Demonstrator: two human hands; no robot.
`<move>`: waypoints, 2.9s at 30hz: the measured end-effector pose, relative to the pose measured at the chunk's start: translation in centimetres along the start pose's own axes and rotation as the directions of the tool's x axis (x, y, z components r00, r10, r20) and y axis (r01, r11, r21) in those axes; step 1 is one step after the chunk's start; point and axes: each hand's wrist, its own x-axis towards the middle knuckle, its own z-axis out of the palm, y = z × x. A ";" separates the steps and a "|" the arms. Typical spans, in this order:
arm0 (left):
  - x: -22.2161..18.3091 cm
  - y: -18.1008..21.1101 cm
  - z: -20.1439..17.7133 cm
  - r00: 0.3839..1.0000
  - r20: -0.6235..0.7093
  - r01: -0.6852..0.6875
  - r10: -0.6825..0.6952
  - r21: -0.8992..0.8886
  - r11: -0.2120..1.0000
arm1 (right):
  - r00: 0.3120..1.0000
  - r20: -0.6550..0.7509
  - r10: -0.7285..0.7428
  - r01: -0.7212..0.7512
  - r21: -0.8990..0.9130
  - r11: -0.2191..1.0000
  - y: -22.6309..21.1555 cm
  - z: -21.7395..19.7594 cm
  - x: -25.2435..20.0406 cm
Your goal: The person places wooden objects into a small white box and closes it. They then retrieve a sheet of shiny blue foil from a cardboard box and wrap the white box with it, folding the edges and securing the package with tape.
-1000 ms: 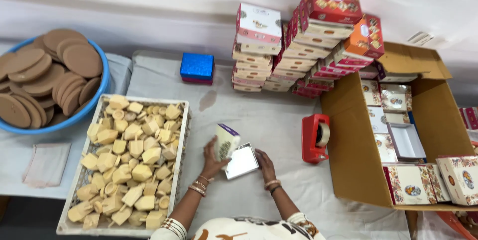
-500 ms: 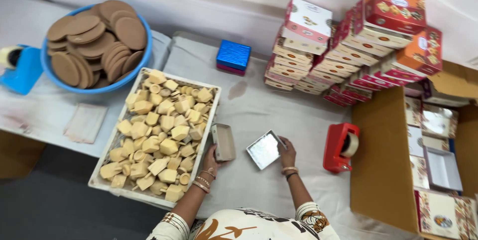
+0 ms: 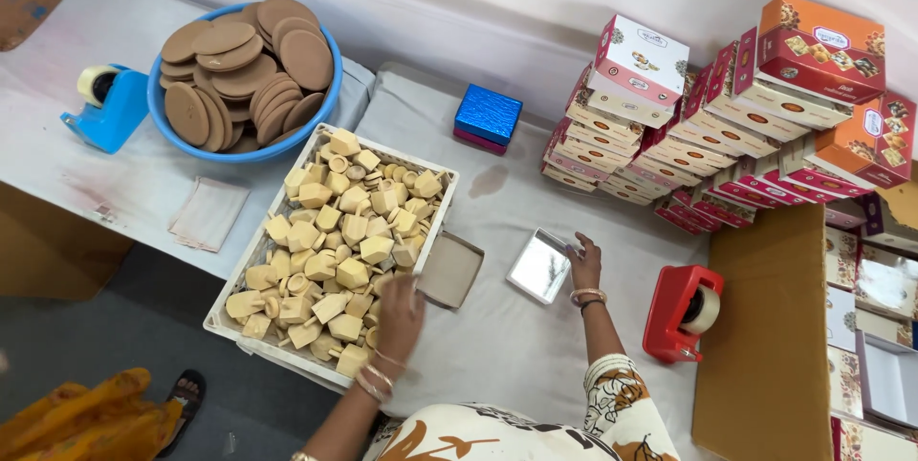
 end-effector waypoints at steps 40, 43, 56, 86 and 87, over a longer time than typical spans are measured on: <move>8.8 7.1 21.6 0.683 0.552 -0.518 0.479 -0.097 0.850 | 0.999 0.051 -0.009 0.001 0.150 0.989 0.1 -1.3 -9.5; 9.0 5.7 24.2 0.608 0.605 -0.613 0.514 -0.054 0.788 | 0.997 0.076 0.030 -0.040 0.131 0.991 0.6 -1.2 -9.3; 9.0 2.4 27.6 0.495 0.768 -0.615 0.407 -0.022 0.788 | 0.985 0.133 0.108 -0.147 0.326 0.934 0.9 -0.6 -9.2; 22.2 -4.3 6.8 0.992 0.070 -0.124 0.106 0.369 0.921 | 0.989 0.065 0.131 -0.146 0.417 0.897 -2.4 -1.7 -13.5; 22.6 -4.4 7.8 0.991 0.109 -0.111 0.072 0.419 0.901 | 0.987 0.077 0.139 -0.159 0.403 0.901 -3.0 -1.9 -13.8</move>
